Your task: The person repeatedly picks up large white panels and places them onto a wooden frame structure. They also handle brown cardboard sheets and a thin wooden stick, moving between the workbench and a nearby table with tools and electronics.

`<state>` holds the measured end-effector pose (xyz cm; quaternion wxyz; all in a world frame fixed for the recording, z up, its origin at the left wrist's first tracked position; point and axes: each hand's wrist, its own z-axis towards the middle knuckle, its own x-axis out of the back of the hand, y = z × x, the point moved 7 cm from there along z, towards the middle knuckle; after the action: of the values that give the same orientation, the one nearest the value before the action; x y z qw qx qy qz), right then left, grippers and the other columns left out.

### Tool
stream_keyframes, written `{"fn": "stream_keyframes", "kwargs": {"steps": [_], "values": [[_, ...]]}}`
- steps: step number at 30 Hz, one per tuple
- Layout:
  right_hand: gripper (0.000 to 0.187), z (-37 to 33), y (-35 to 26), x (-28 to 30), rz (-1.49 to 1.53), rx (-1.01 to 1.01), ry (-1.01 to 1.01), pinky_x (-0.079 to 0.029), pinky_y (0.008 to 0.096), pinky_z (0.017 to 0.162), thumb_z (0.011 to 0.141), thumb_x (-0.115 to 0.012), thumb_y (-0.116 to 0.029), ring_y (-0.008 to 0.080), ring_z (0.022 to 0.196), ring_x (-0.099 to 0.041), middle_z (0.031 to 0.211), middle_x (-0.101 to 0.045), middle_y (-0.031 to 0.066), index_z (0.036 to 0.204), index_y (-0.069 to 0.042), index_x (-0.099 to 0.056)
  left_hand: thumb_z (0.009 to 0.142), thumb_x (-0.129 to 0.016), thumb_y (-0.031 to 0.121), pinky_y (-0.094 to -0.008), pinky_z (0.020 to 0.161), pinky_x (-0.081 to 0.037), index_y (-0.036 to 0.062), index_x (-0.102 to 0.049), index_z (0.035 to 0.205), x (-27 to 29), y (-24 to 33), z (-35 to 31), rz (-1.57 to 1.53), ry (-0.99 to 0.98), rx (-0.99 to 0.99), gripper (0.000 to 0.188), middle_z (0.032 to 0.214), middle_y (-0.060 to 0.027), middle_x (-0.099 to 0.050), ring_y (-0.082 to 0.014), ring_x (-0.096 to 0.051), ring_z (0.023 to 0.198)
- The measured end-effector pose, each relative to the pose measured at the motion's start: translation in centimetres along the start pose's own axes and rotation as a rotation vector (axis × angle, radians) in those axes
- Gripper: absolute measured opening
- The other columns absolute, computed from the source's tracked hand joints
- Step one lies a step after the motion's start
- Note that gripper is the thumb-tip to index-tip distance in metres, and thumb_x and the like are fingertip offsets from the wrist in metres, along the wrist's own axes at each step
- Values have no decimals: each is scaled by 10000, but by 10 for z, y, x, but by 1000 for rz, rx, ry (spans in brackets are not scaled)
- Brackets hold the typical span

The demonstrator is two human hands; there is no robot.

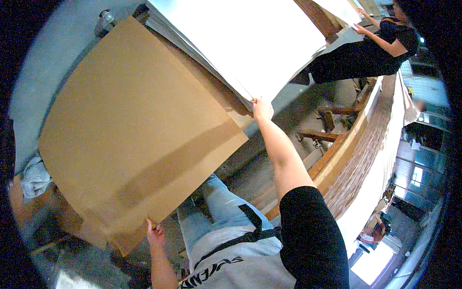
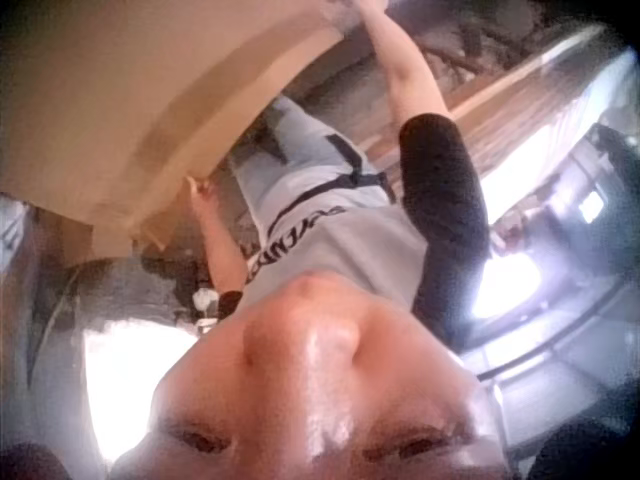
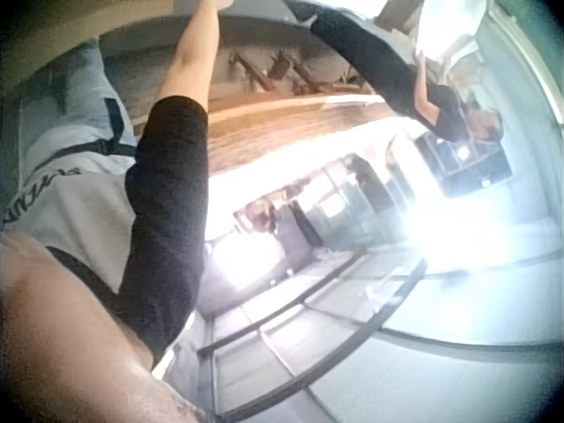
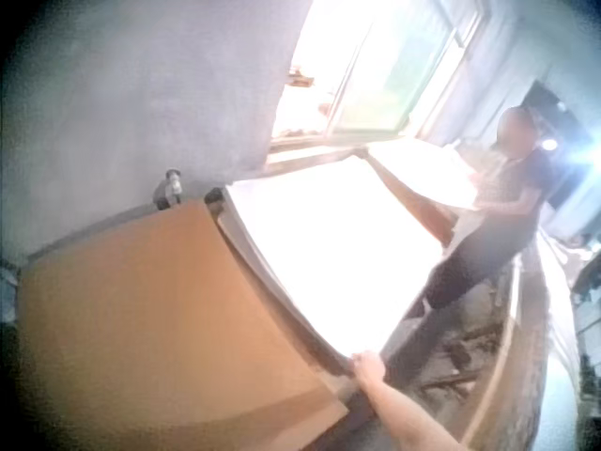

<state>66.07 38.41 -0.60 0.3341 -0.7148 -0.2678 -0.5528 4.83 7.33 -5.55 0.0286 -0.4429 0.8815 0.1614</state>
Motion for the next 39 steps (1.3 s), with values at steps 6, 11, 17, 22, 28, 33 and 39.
{"fn": "stream_keyframes", "kwargs": {"steps": [6, 11, 17, 22, 28, 33, 39], "values": [[322, 25, 8, 20, 114, -26, -124, -450, 289, 690, 673, -679, -382, 188, 720, -613, 750, -640, 101, 826, -99, -677, 828, -557, 347, -216, 380, -276, 94, -500, 897, -16, 1, -12, 22, -80, 41, 268, 694, -3, -497, -98, -398, 466], [287, 59, 17, 42, 317, 213, -174, -451, 272, 684, 707, -665, -324, 151, 706, -602, 731, -643, 83, 803, -54, -663, 829, -552, 338, -216, 373, -283, 93, -509, 849, -14, -3, -6, -54, -62, -32, 250, 633, -14, -482, -114, -416, 455], [272, 74, -30, 132, 394, 139, 240, -433, 334, 732, 841, -502, -243, 214, 822, -572, 889, -603, 162, 925, 14, -534, 808, -589, 310, -234, 360, -267, 89, -514, 806, -13, -12, -8, -112, 70, -36, 233, 594, -17, -463, -125, -410, 446], [330, -75, -211, 175, 586, 567, -107, -433, 376, 698, 911, -348, -281, 240, 865, -560, 968, -578, 168, 986, 14, -476, 798, -612, 238, -257, 337, -273, 87, -505, 698, -11, -18, -2, -61, 175, -78, 211, 535, -23, -412, -139, -401, 404], [302, -322, -400, 64, 212, 946, -316, -430, 482, 679, 912, -313, -278, 412, 818, -545, 877, -552, 252, 1062, -42, -426, 801, -610, 260, -258, 315, -305, 52, -485, 886, -15, -25, 17, -143, 77, -202, 257, 608, -54, -459, -144, -429, 416], [385, -508, -414, -55, 198, 1317, -728, -469, 454, 684, 912, -288, -288, 374, 819, -572, 1049, -547, 195, 1228, -88, -380, 828, -567, 245, -262, 335, -334, 50, -458, 948, -27, -25, 7, -160, 4, -101, 254, 660, -69, -475, -154, -447, 444], [374, -610, -358, -116, 173, 1635, -731, -475, 428, 571, 899, -319, -230, 325, 738, -592, 1038, -566, 165, 1225, -54, -373, 821, -555, 211, -258, 342, -329, 47, -459, 904, -23, -22, 15, -155, -43, -105, 207, 651, -68, -472, -157, -445, 449]]}}
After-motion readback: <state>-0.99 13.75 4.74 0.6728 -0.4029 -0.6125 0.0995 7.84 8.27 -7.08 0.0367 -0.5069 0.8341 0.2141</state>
